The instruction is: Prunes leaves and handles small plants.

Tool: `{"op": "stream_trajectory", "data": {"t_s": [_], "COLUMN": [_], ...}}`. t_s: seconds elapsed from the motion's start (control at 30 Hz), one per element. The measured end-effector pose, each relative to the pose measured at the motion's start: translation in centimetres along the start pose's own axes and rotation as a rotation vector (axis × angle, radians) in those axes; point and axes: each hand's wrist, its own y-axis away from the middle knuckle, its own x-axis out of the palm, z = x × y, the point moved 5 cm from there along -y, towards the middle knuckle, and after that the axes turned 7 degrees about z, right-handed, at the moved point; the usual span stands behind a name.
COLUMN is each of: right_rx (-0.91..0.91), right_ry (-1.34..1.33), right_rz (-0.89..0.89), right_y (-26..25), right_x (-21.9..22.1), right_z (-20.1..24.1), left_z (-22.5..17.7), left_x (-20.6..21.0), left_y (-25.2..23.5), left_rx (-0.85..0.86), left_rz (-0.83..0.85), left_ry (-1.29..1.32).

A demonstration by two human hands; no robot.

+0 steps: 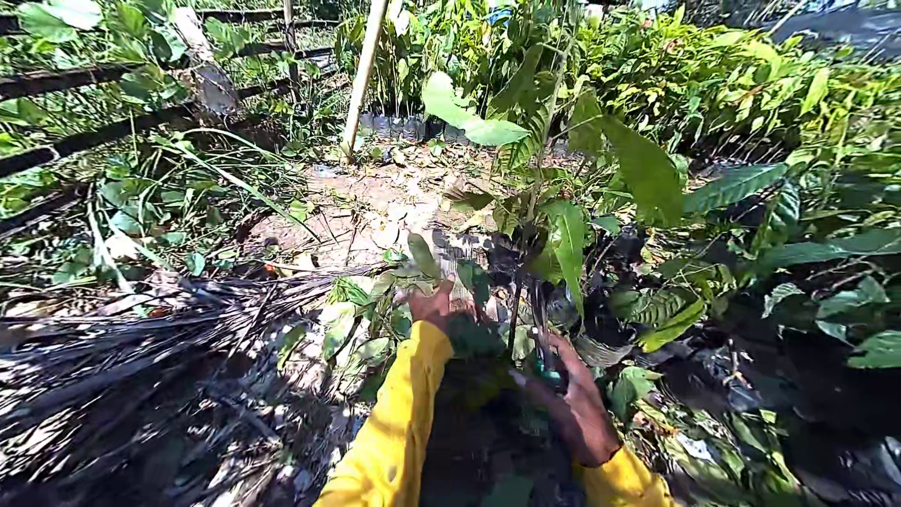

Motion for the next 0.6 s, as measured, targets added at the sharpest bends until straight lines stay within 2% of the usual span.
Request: {"op": "stream_trajectory", "data": {"t_s": [0.07,0.13,0.27,0.33,0.37,0.43,0.6], "right_rx": [0.056,0.045,0.024,0.017,0.007,-0.019,-0.038], "right_ry": [0.027,0.043,0.017,0.018,0.025,0.036,-0.024], "right_rz": [-0.028,-0.054,-0.034,-0.015,-0.012,-0.02,-0.065], "right_y": [-0.7,-1.9,-3.6,-3.9,-4.0,-4.1,-3.5], "right_x": [-0.6,-1.1,-1.0,-0.8,-0.8,-0.9,-0.8], "right_z": [0.2,0.5,1.3,1.6,1.7,1.8,1.5], "left_z": [1.8,2.0,-2.2,-3.9,-4.3,-4.8,-4.6], "left_x": [-1.4,-1.2,3.4,5.8,6.6,7.4,7.7], "left_y": [-1.6,-0.8,3.0,4.6,5.1,5.6,5.6], "left_rx": [-0.139,-0.152,0.22,0.39,0.433,0.491,0.515], "left_rz": [-0.004,0.063,0.507,0.684,0.708,0.655,0.6], "left_ry": [-0.047,-0.181,-0.551,-0.573,-0.599,-0.677,-0.694]}}
